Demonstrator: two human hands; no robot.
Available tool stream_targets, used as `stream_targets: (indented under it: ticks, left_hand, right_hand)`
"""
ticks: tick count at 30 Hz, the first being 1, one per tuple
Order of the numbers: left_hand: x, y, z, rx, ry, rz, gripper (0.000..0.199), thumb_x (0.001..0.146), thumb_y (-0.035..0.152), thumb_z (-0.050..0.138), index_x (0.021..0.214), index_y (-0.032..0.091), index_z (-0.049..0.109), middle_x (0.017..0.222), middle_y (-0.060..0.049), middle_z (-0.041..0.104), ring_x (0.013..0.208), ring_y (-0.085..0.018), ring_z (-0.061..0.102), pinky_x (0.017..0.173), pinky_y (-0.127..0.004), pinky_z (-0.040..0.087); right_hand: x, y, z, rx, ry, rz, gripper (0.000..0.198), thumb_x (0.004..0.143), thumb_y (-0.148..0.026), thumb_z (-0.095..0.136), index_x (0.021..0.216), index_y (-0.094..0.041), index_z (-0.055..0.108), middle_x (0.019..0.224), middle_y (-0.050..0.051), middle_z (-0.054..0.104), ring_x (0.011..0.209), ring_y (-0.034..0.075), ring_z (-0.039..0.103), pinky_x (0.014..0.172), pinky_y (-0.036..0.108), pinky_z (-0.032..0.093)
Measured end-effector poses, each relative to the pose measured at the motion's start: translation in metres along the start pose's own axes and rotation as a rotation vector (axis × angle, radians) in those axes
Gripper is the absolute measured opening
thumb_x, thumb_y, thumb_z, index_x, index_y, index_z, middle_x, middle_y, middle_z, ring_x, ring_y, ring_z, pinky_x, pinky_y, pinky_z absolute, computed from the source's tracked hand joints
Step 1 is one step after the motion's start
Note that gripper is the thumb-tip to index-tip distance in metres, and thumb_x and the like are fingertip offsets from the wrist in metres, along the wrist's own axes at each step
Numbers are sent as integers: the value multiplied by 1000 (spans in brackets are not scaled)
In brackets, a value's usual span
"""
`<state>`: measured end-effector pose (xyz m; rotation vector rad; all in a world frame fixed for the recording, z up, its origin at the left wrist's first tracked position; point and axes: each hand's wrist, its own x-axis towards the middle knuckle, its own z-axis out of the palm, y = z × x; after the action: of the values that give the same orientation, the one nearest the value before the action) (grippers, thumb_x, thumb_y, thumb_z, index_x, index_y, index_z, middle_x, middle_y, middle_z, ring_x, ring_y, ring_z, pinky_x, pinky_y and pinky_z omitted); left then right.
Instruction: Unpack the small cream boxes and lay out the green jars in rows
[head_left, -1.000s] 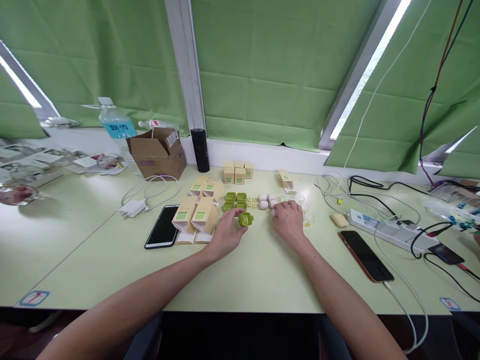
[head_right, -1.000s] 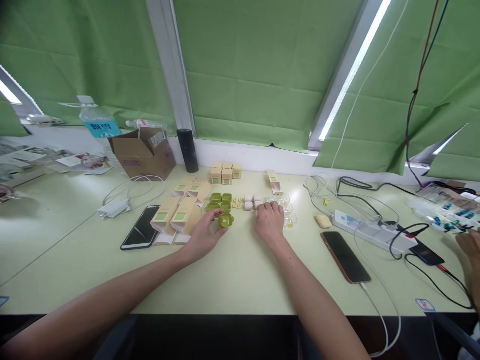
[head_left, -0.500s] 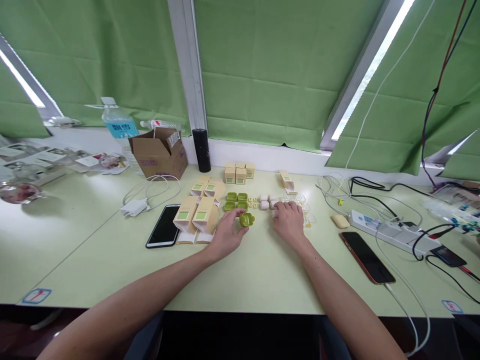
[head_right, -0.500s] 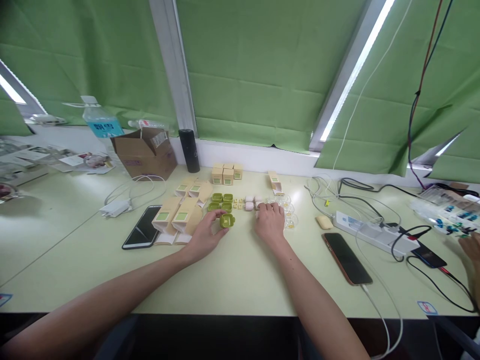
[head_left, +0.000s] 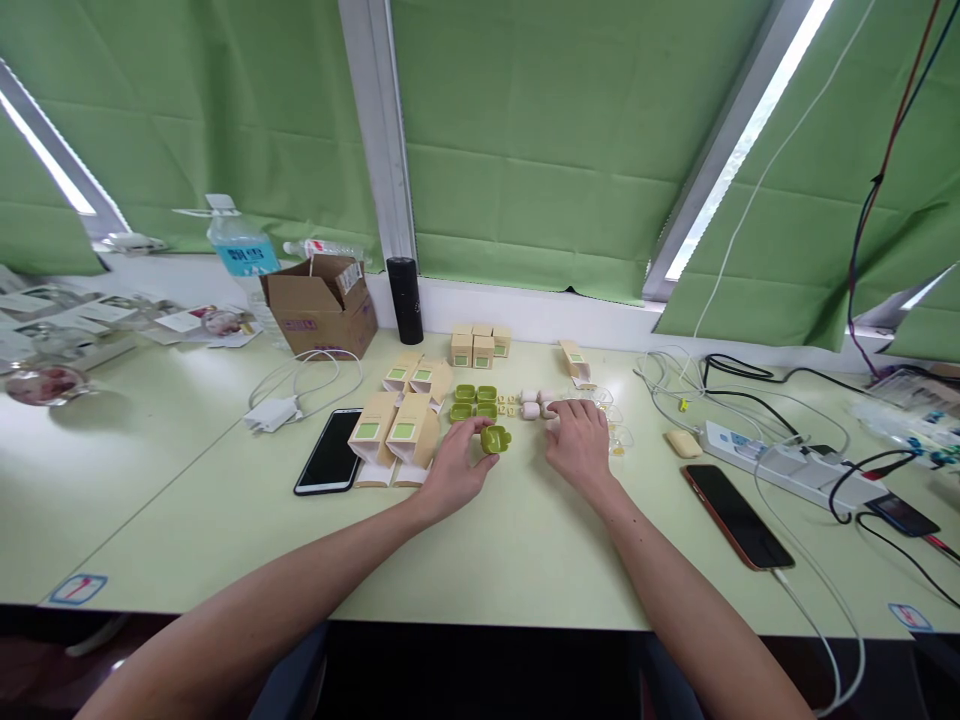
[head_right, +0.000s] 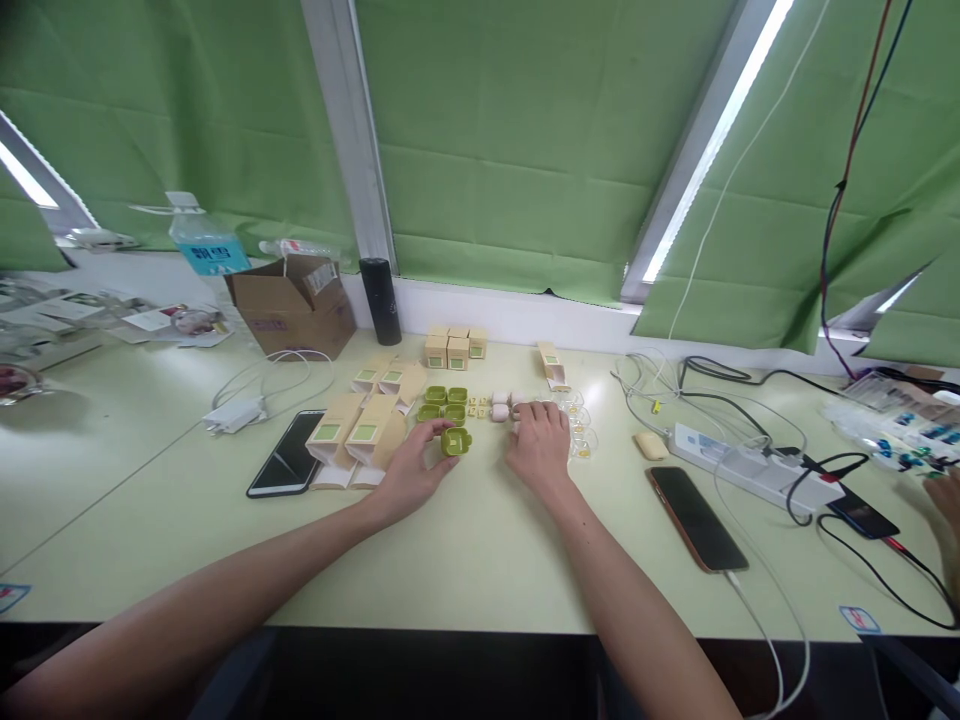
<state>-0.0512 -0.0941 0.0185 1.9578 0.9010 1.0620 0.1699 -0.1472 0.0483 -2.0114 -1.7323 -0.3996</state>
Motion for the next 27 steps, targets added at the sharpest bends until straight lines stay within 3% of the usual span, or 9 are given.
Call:
stream_targets:
  ticks: [6, 11, 18, 22, 27]
  left_hand:
    - [0, 0, 1, 18, -9, 39, 42, 84, 20, 69, 124, 25, 56, 124, -7, 63, 119, -25, 61, 109, -46, 48]
    - [-1, 2, 1, -6, -12, 90, 41, 87, 20, 66, 126, 25, 53, 126, -8, 62, 123, -25, 61, 110, -46, 48]
    - [-4, 5, 0, -53, -51, 103, 45, 86, 17, 66, 127, 25, 48, 131, -10, 60, 126, -26, 62, 109, -49, 51]
    - [-4, 7, -1, -108, -58, 90, 42, 88, 20, 67, 125, 25, 48, 129, -10, 60, 122, -26, 64, 107, -48, 53]
    - [-3, 7, 0, -69, -64, 126, 34, 89, 30, 69, 120, 26, 56, 123, -8, 62, 117, -24, 66, 105, -47, 54]
  right_hand:
    - [-12, -17, -4, 362, 171, -260, 30, 90, -23, 55, 120, -20, 60, 118, 12, 68, 115, 30, 57, 100, 46, 43]
    - [-26, -37, 2, 580, 95, -387, 58, 89, -19, 58, 145, -22, 43, 135, 14, 61, 126, 31, 56, 104, 52, 49]
    - [-28, -39, 9, 651, 35, -426, 56, 94, -19, 56, 148, -27, 43, 135, 13, 62, 127, 30, 57, 104, 54, 52]
    - [-28, -37, 9, 744, 7, -350, 53, 92, -23, 60, 144, -28, 49, 135, 13, 61, 126, 30, 57, 97, 50, 56]
    - [-27, -39, 8, 875, -27, -244, 43, 90, -28, 64, 132, -27, 59, 122, 11, 66, 109, 27, 65, 84, 42, 59]
